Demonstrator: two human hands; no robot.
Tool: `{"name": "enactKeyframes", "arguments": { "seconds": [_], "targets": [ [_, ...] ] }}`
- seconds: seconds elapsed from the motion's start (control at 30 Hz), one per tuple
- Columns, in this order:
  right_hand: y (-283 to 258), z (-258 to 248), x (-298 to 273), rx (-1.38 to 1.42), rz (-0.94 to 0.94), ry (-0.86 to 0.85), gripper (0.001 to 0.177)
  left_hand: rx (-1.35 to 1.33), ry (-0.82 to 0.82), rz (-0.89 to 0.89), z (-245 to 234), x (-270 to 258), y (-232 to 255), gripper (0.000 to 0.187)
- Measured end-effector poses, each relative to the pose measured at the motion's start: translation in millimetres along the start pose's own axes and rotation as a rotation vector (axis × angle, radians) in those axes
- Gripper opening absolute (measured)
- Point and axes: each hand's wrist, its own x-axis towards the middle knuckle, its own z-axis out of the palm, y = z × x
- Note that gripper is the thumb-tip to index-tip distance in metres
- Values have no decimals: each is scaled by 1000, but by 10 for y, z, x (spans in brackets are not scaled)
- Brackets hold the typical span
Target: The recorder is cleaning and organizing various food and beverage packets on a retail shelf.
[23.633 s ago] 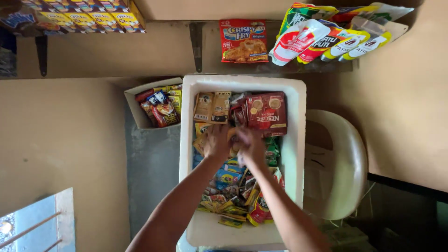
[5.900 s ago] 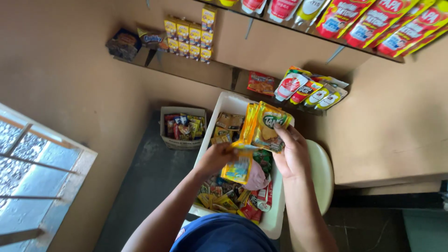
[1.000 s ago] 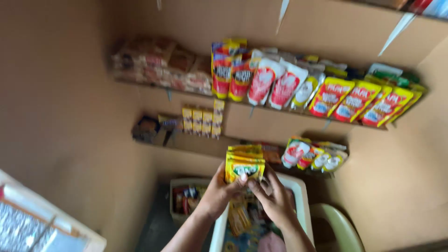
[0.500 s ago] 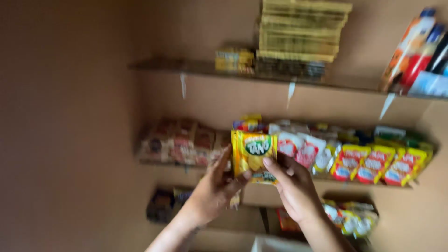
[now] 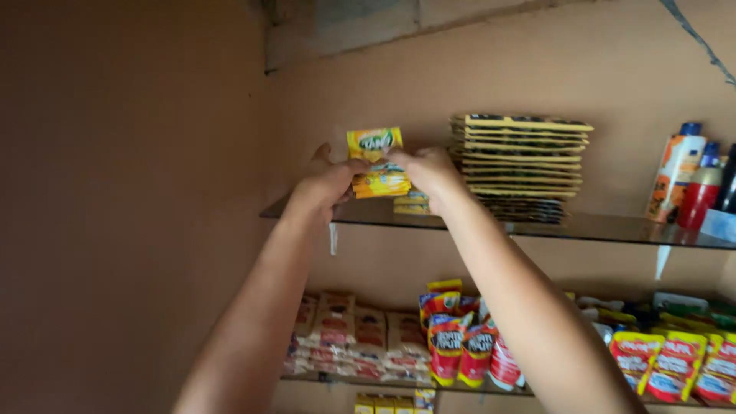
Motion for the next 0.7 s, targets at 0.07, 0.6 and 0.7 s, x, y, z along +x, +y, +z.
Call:
{"name": "enactKeyframes", "arguments": {
  "seconds": [0.07, 0.6, 0.7],
  "targets": [
    [200, 136, 333, -67, -11, 6, 43, 52, 19, -31, -15, 142, -12, 88],
    [719, 443, 1071, -1025, -4, -99, 67, 554, -113, 0, 114, 1468, -1017, 46],
    [680, 391, 996, -1044, -69, -66, 67, 781, -137, 267, 91, 1823, -1331, 44]
  ]
}}
